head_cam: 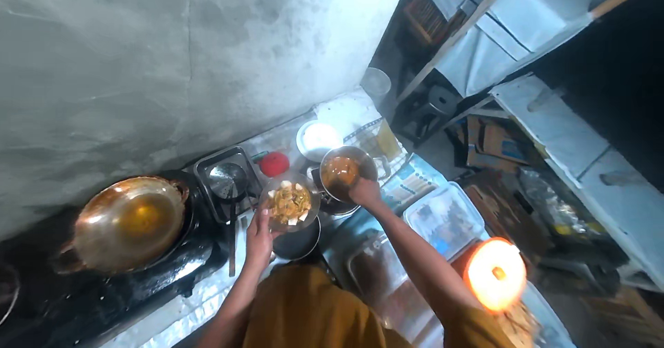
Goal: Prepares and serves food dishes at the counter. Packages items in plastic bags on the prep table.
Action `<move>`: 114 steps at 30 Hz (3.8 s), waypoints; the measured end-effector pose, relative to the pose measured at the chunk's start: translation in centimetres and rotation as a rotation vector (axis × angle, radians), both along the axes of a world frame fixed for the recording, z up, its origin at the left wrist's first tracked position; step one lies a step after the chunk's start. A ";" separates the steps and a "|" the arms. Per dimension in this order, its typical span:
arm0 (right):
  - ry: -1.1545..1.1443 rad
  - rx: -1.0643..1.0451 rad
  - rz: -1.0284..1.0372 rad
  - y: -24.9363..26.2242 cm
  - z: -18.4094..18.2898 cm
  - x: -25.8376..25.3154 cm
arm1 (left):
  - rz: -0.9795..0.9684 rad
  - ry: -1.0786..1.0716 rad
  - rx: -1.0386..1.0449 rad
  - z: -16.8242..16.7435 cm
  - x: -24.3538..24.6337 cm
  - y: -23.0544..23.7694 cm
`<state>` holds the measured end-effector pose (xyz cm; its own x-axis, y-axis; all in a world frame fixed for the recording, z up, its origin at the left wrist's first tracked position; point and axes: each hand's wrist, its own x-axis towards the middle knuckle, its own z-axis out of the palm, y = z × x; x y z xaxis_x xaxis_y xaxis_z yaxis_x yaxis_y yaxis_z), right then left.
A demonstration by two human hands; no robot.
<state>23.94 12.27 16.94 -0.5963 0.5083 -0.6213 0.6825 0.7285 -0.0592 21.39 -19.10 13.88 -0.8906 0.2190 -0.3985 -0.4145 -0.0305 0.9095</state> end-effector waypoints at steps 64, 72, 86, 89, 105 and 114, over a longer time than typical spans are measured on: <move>0.086 0.254 0.227 0.3 -0.5 0.2 | -0.002 -0.026 0.081 1.2 0.0 1.2; 0.094 0.237 0.117 -0.5 1.1 0.4 | 0.104 -0.024 0.057 1.2 1.4 -2.7; -0.023 0.000 -0.019 -2.8 0.7 -0.8 | 0.118 -0.053 0.096 1.1 2.4 -2.2; 0.008 -0.036 -0.066 -2.4 0.2 -0.9 | 0.097 -0.034 0.074 1.5 2.3 -2.0; 0.204 0.185 -0.006 0.6 -1.6 0.5 | 0.061 -0.035 0.067 1.7 2.5 -0.8; 0.022 -0.058 -0.042 -1.4 -0.5 0.0 | 0.083 -0.029 0.074 1.5 2.7 -1.3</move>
<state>23.98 10.91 16.41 -0.5893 0.4964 -0.6374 0.7103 0.6942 -0.1160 24.11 -20.41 15.38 -0.8954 0.1745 -0.4096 -0.4336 -0.1324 0.8914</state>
